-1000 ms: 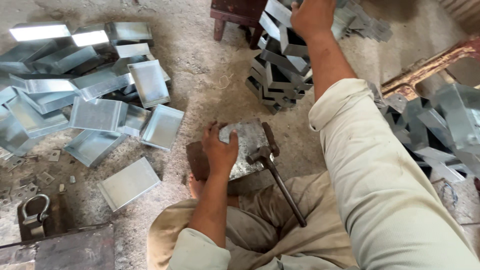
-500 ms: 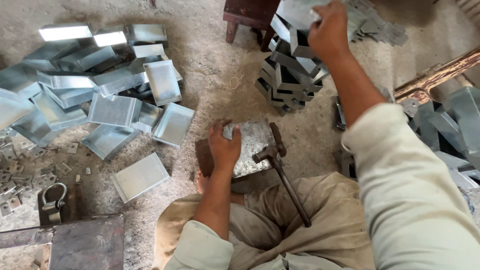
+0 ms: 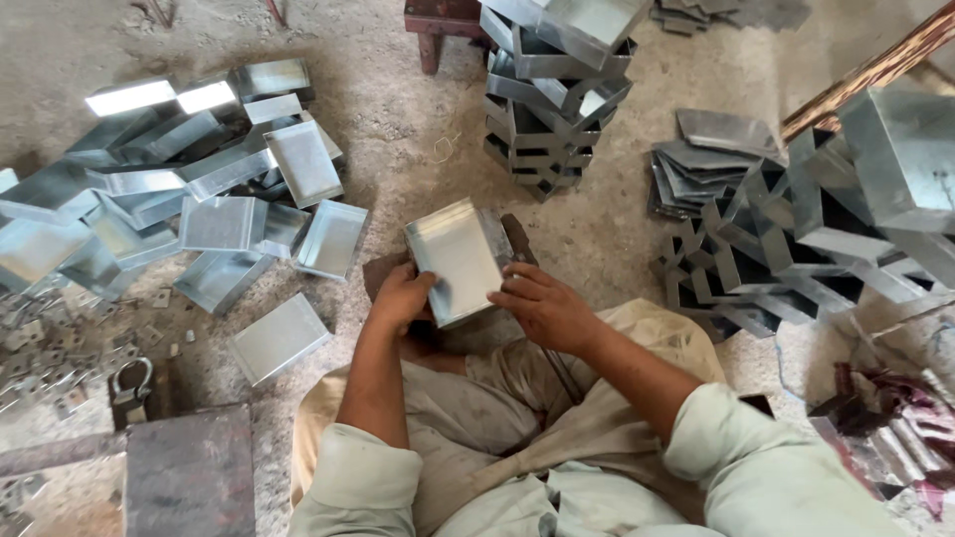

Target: The person sits cross-legged on the floor and repeatedly hammers small rectangular metal pieces on a metal block. They pick up each piece, position it on the block, strike it with a hammer, and then place it aside. The process is repeated for multiple pieces.

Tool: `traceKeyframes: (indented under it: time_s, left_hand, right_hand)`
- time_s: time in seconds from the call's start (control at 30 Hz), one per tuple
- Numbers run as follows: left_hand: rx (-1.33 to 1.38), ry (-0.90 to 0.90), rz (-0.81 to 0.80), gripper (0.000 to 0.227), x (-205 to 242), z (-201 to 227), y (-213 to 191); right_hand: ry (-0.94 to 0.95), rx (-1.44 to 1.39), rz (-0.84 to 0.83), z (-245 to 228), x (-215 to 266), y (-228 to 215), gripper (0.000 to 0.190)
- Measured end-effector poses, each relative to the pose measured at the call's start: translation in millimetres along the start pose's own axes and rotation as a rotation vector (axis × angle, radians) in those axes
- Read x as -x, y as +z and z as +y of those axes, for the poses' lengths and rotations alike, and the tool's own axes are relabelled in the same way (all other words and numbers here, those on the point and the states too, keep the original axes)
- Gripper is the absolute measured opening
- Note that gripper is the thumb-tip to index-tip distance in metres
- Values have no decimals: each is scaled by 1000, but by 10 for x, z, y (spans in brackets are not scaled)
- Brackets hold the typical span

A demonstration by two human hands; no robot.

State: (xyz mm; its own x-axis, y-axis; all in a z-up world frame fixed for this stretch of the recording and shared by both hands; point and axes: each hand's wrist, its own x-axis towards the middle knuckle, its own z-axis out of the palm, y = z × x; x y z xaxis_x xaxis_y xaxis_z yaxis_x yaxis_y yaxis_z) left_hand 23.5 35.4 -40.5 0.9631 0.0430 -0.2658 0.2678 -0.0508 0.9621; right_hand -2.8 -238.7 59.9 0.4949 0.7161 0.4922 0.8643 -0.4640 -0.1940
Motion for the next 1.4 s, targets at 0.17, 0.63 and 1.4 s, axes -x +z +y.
traceKeyframes:
  time_s: [0.17,0.63,1.4]
  left_hand:
    - [-507,337,337,29,202,163,-192]
    - [-1424,590,423,34,349,631,300]
    - [-1446,545,437,35,351,647,327]
  right_hand:
    - [646,-286,259,133,409,541,75]
    - [806,-482,435,280,650,23,45]
    - [324,-385,775,-98,95,-686,43]
